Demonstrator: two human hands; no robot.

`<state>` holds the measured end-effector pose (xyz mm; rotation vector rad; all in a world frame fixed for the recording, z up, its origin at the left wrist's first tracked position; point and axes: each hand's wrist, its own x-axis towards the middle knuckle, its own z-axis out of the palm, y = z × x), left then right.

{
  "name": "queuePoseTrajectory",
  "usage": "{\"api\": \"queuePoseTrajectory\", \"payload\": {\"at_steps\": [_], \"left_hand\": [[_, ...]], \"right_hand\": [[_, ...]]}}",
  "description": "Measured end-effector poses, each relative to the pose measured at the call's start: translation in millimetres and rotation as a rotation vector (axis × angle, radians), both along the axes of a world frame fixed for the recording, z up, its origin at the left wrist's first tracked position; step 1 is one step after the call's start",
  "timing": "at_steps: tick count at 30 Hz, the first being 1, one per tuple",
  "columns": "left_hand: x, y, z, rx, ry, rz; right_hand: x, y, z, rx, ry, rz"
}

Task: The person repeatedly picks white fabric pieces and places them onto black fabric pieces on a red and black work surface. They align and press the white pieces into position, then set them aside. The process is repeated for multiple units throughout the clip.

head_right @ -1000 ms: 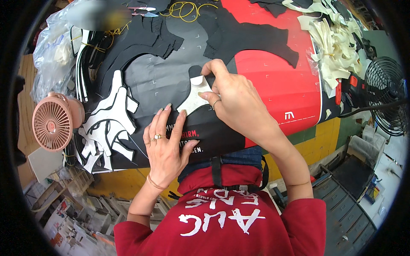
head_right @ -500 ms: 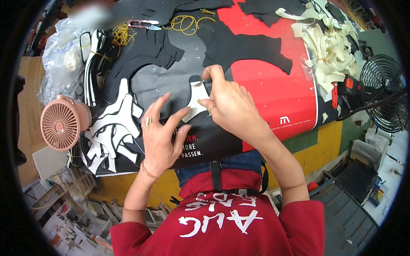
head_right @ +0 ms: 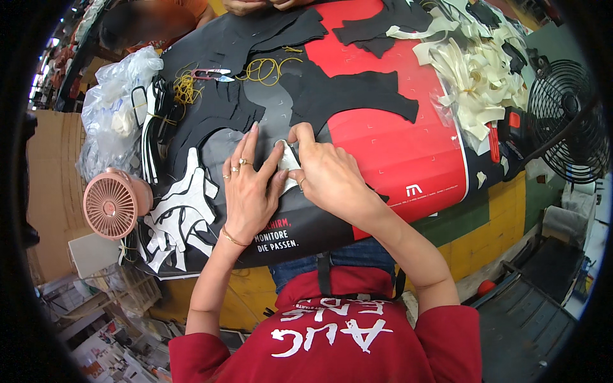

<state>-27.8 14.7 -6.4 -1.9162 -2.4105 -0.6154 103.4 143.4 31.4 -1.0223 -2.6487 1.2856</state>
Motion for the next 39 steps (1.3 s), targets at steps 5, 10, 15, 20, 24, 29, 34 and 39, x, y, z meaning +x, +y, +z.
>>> {"api": "queuePoseTrajectory", "payload": {"at_steps": [5,10,15,20,24,29,34,39], "left_hand": [[1.5,-3.5,2.1,-0.031,-0.026,0.018],[27.7,-29.4,19.2,-0.142,0.03,0.16],[55.7,-48.5,22.2,-0.263,0.019,0.239],[64.4,-45.6,12.3,-0.213,-0.11,0.048],[65.6,-44.1,5.0,-0.288,-0.247,-0.052],[65.1,-46.0,4.0,-0.312,-0.204,-0.078],[68.9,-42.5,8.4,-0.352,-0.167,-0.056],[76.2,-47.9,18.1,-0.438,-0.148,0.002]], "right_hand": [[5.3,-0.9,-0.5,0.086,-0.009,0.009],[39.1,-8.4,7.1,0.116,0.012,-0.035],[61.1,-12.7,3.7,0.113,0.063,-0.092],[59.5,-11.8,1.1,0.081,0.066,-0.076],[59.3,-12.3,0.0,0.09,0.084,-0.099],[60.1,-12.9,-6.4,0.126,0.088,-0.105],[56.0,-18.3,-6.9,0.283,0.02,-0.115],[66.2,-11.7,1.5,0.269,-0.049,-0.257]]}}
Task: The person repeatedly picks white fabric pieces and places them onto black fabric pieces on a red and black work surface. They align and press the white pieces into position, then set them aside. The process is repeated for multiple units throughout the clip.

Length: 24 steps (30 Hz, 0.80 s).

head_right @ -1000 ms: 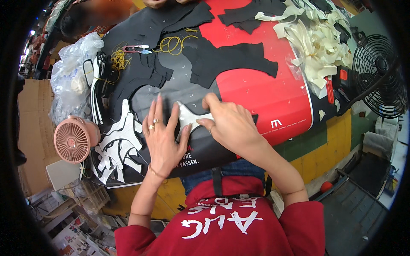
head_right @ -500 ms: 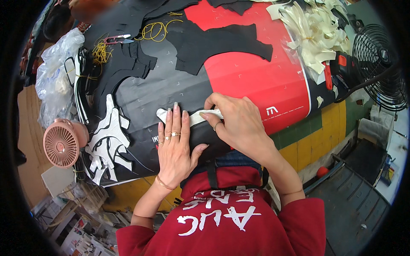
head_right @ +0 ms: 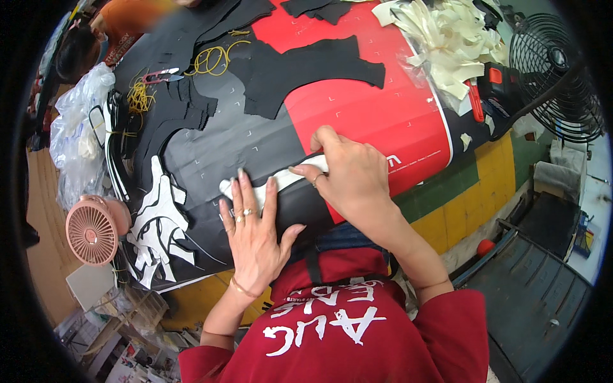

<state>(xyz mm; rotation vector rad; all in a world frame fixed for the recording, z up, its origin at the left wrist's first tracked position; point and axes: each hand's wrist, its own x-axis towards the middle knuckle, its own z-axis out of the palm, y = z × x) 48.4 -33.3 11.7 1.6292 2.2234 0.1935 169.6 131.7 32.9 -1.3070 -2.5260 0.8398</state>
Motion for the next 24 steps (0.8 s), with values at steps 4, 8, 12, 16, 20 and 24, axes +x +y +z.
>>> {"api": "queuePoseTrajectory", "payload": {"at_steps": [4,8,12,16,20,24], "left_hand": [[15.8,-9.7,6.1,-0.049,0.04,0.103],[31.6,-2.3,-1.8,0.082,0.072,0.001],[34.8,14.1,-15.1,0.093,-0.017,-0.071],[33.6,17.7,-16.7,0.093,-0.015,-0.076],[36.6,17.1,-16.4,0.079,0.015,-0.053],[37.4,18.0,-15.8,0.076,0.041,-0.053]], "right_hand": [[17.9,4.0,0.1,-0.219,0.223,-0.008],[18.7,-5.8,-11.6,-0.162,0.329,-0.024],[16.9,-10.7,-16.9,-0.117,0.357,-0.097],[17.3,-11.2,-17.4,-0.142,0.439,-0.186],[18.2,-15.2,-23.7,0.098,0.423,-0.133],[17.2,-20.0,-33.2,0.118,0.513,-0.191]]}}
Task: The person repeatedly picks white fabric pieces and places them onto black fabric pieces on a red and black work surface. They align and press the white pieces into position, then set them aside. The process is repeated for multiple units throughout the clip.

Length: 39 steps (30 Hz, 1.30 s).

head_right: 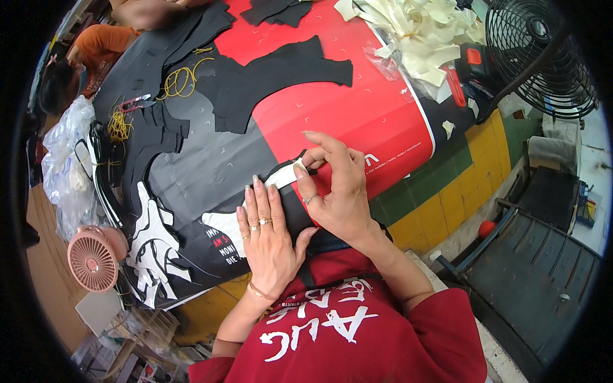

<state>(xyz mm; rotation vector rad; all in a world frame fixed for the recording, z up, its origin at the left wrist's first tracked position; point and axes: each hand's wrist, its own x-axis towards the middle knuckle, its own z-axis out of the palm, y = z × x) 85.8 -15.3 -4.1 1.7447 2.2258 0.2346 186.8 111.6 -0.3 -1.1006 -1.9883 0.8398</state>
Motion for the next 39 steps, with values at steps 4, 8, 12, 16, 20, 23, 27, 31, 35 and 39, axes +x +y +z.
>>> {"api": "queuePoseTrajectory", "payload": {"at_steps": [4,8,12,16,20,23,27,31,35,39], "left_hand": [[-1.0,2.6,5.1,0.002,-0.07,0.0],[-1.9,7.5,14.5,0.03,-0.132,0.041],[-2.9,14.8,22.8,0.126,-0.134,0.102],[-13.1,27.0,27.0,0.391,-0.33,0.147],[-29.1,42.8,26.6,0.359,-0.595,0.298],[-37.1,46.4,30.4,0.337,-0.779,0.29],[-37.4,48.2,35.0,0.3,-0.81,0.291],[-31.3,48.1,37.2,0.341,-0.891,0.352],[-26.5,46.3,34.8,0.375,-0.969,0.37],[-24.3,46.1,28.4,0.382,-0.934,0.34]], "right_hand": [[-0.5,0.6,-6.1,0.048,0.018,-0.012],[5.0,2.0,-6.8,0.177,-0.144,-0.075],[11.0,-1.5,-8.8,0.246,-0.188,-0.082],[12.5,-8.8,-12.0,0.361,-0.133,-0.038],[15.4,-15.7,-12.4,0.471,-0.024,0.019],[18.9,-15.1,-12.4,0.506,0.004,0.071],[18.0,-11.8,-10.7,0.474,0.021,0.1],[23.9,-15.2,4.2,0.353,0.037,0.122],[23.6,-20.1,16.9,0.396,-0.142,0.079],[19.1,-21.7,25.2,0.38,-0.252,0.085]]}}
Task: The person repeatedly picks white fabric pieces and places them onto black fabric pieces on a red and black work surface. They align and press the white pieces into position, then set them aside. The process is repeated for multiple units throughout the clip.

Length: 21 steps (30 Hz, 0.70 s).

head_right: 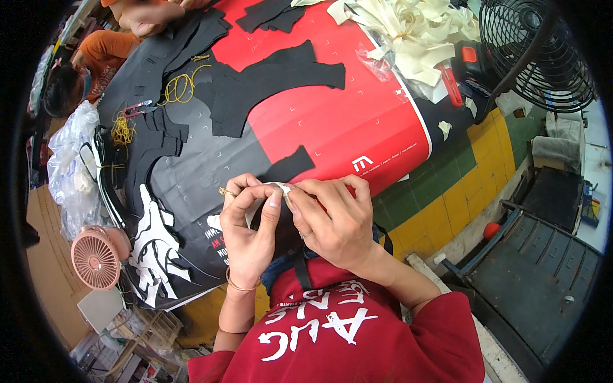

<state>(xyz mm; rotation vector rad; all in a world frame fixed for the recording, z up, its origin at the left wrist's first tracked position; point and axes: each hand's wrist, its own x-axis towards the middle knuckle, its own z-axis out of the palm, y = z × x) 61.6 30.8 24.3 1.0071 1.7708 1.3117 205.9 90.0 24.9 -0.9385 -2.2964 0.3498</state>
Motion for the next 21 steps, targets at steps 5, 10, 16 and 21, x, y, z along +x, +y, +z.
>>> {"api": "queuePoseTrajectory", "payload": {"at_steps": [5,10,16,21], "left_hand": [[8.3,-1.6,-4.5,0.035,-0.03,0.05],[7.6,-2.2,-9.7,0.042,-0.029,0.071],[0.9,1.7,-5.2,0.074,0.215,0.054],[4.4,8.7,4.1,0.13,0.017,0.101]], "right_hand": [[-2.7,-1.6,10.7,-0.077,-0.081,-0.016],[-6.8,2.3,11.0,-0.142,-0.066,0.003],[1.4,14.0,9.7,-0.395,0.021,0.102],[-0.1,17.5,11.6,-0.404,-0.032,0.147]]}}
